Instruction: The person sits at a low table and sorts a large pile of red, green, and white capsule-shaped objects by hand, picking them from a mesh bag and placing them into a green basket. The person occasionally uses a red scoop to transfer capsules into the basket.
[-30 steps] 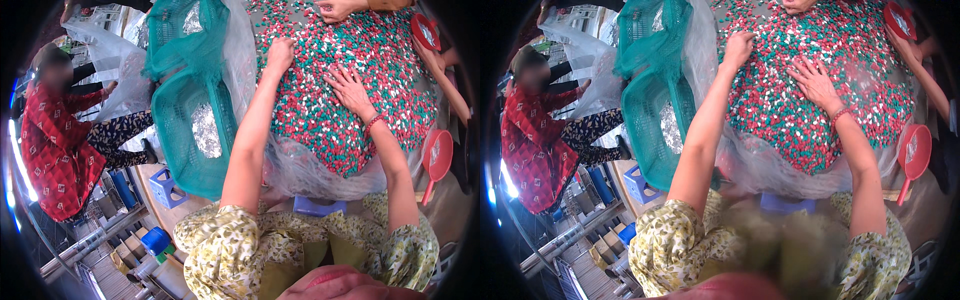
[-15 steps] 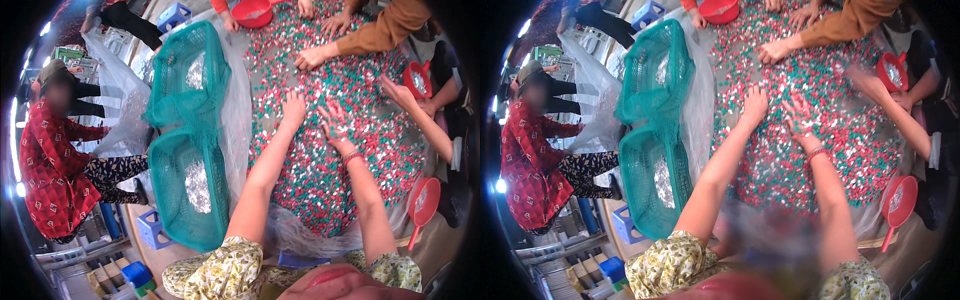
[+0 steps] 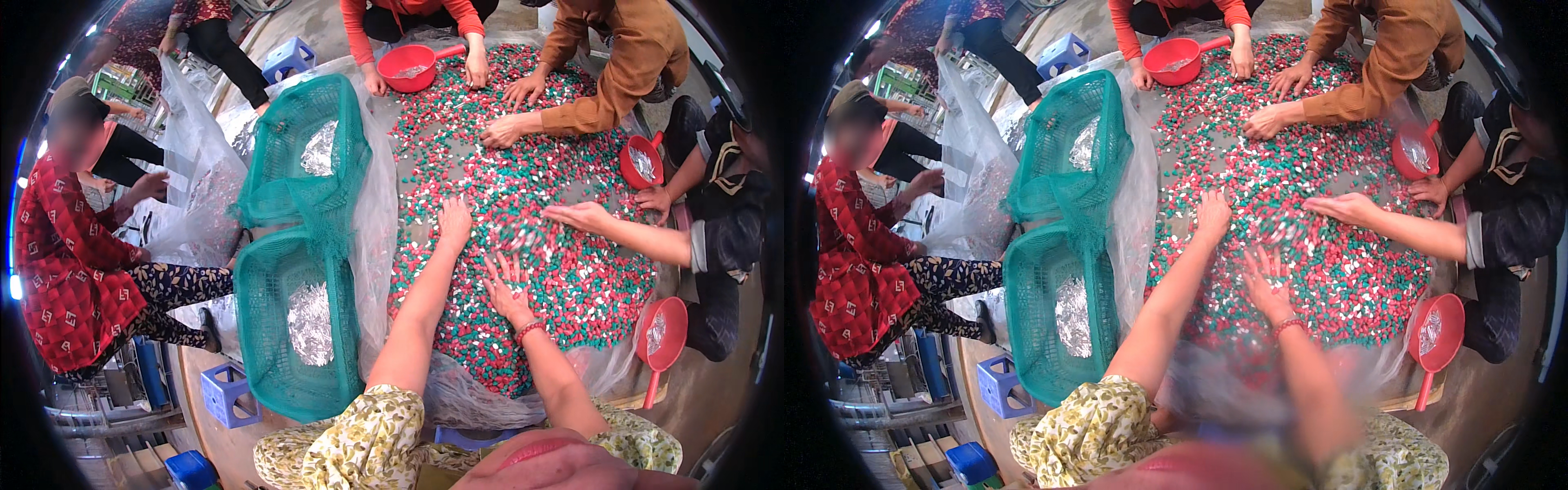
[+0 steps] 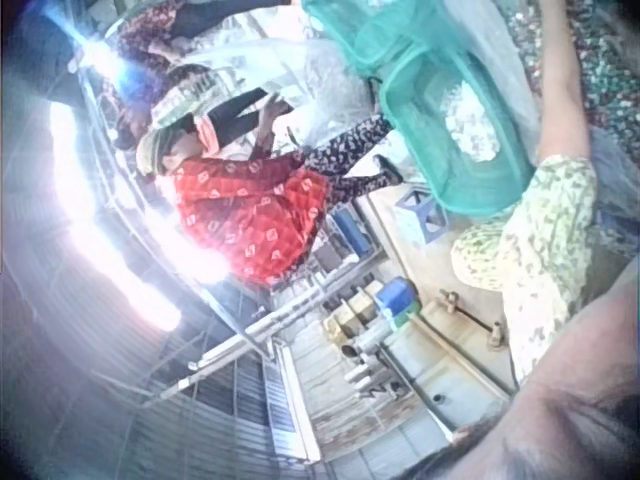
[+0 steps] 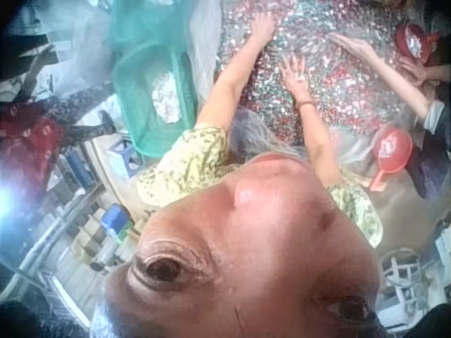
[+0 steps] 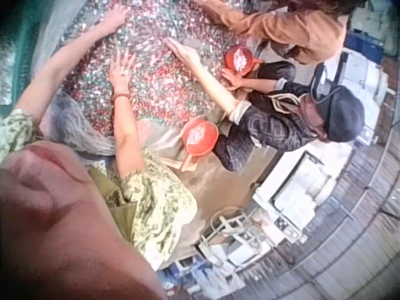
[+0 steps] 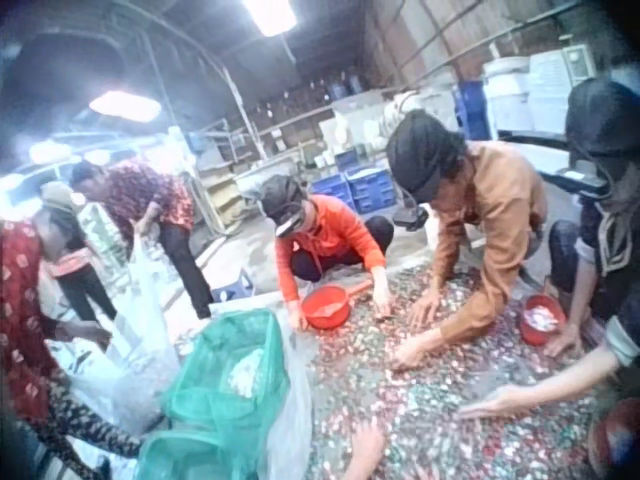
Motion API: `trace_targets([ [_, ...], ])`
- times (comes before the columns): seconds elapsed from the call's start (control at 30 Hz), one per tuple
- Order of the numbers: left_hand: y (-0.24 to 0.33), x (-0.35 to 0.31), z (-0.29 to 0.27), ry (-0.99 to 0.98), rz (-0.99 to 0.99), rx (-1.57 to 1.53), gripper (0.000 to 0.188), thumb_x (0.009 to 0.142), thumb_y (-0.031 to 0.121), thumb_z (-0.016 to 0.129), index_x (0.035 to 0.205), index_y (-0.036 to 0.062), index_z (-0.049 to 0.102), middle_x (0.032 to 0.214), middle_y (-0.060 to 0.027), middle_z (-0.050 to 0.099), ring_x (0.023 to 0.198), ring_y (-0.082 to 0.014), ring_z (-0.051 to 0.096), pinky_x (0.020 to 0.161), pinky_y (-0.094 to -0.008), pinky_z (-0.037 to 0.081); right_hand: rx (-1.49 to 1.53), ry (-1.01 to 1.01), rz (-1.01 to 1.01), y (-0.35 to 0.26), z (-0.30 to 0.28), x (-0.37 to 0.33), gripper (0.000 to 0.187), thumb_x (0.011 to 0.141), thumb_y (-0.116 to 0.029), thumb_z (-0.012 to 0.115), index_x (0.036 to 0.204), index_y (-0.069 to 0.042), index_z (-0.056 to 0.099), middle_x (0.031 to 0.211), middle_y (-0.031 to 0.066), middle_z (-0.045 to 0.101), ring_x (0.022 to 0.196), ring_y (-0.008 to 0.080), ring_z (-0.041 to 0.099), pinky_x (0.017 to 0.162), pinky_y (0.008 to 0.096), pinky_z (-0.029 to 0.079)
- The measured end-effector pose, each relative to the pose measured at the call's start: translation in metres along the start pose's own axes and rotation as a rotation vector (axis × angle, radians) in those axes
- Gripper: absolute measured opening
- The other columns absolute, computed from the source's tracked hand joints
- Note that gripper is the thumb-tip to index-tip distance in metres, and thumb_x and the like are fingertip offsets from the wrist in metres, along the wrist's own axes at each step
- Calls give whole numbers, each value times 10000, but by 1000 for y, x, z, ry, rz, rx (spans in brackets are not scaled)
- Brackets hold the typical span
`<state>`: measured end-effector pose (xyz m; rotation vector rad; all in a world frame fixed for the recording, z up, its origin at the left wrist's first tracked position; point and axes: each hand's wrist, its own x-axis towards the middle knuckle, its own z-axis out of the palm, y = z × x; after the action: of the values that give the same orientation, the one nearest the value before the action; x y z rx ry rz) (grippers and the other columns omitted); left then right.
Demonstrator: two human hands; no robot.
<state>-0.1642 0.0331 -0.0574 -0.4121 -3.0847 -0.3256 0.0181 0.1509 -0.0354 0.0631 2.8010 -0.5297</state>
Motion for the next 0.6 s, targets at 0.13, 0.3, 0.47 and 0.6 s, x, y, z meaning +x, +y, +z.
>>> trace_targets([
  [0.13, -23, -10, 20, 61, -8, 79, 236, 806, 187, 508, 887, -32, 541, 943, -163, 535, 951, -320, 496, 792, -454, 430, 182, -281, -32, -28, -45, -14, 410, 911, -295, 402, 1317, -240, 415, 1492, 19, 178, 1383, 327, 94, 1037, 602, 204],
  [0.3, -25, -12, 19, 7, -3, 120, 280, 799, 212, 512, 880, -36, 613, 971, -182, 583, 956, -319, 513, 793, -438, 430, -408, 160, -506, 23, 36, 16, 429, 889, -377, 428, 1273, -194, 480, 1450, 67, 278, 1362, 345, 158, 1079, 546, 182],
  [0.47, -31, -25, -36, -100, -6, -165, 401, 865, 320, 441, 757, -20, 622, 758, -220, 627, 735, -381, 623, 662, -471, 499, -62, 67, -202, 40, 13, 54, 462, 892, -250, 431, 1317, -80, 376, 1424, 157, 291, 1305, 359, 286, 1058, 435, 294],
  [0.6, -24, -50, -96, -495, -36, -257, 415, 836, 356, 454, 893, -13, 638, 963, -264, 615, 891, -416, 589, 823, -486, 459, -278, 84, -100, 85, 29, 95, 418, 928, -253, 314, 1339, -261, 396, 1437, -14, 310, 1357, 241, 212, 1045, 380, 338],
])
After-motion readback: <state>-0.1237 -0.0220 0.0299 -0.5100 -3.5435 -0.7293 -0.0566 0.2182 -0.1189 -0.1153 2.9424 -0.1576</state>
